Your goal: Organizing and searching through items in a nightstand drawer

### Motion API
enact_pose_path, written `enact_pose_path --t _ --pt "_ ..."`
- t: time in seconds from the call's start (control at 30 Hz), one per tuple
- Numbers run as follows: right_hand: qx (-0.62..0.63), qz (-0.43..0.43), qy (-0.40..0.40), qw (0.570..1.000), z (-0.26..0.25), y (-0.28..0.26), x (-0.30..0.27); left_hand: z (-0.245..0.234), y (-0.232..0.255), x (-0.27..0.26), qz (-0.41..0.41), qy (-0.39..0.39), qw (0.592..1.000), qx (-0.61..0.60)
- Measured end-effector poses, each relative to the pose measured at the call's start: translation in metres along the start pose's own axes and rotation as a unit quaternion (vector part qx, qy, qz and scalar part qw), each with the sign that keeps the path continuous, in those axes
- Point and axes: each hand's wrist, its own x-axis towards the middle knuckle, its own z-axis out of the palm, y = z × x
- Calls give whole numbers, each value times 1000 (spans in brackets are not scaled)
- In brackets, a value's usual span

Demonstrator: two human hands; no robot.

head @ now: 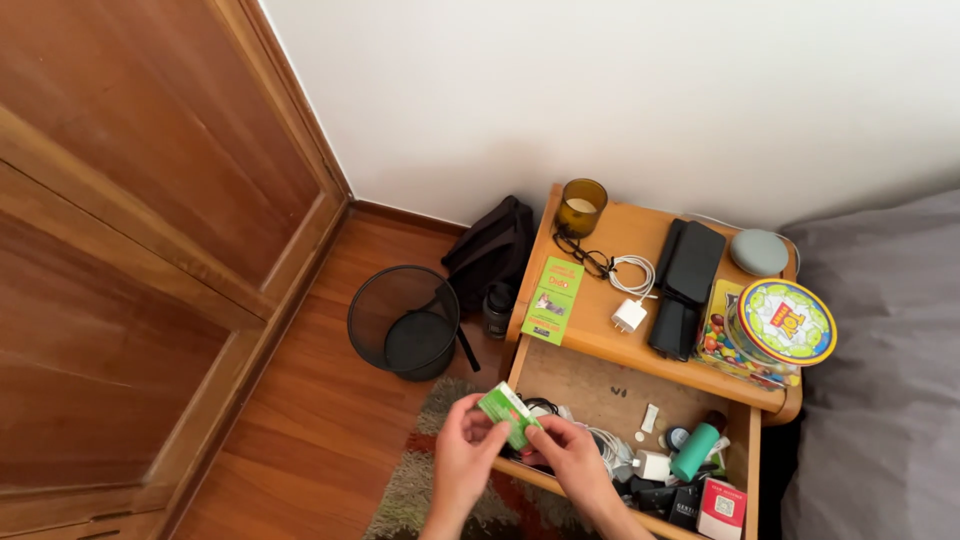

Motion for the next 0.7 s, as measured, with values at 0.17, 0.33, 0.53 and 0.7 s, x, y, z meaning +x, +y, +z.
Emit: enact_pose_path --t 0.17,0.33,0.53,0.7 --pt "-113 -62 8 992 -3 -12 -25 33 56 -24 53 8 964 260" --pt "-68 -150 47 985 -10 -18 -50 54 81 -33 81 -107 933 333" --pt "-72 -130 83 985 -17 -25 -68 74 87 -43 202 -126 847 475" --pt "-45 -160 72 983 -27 -32 -74 76 60 -38 308 -119 839 433"
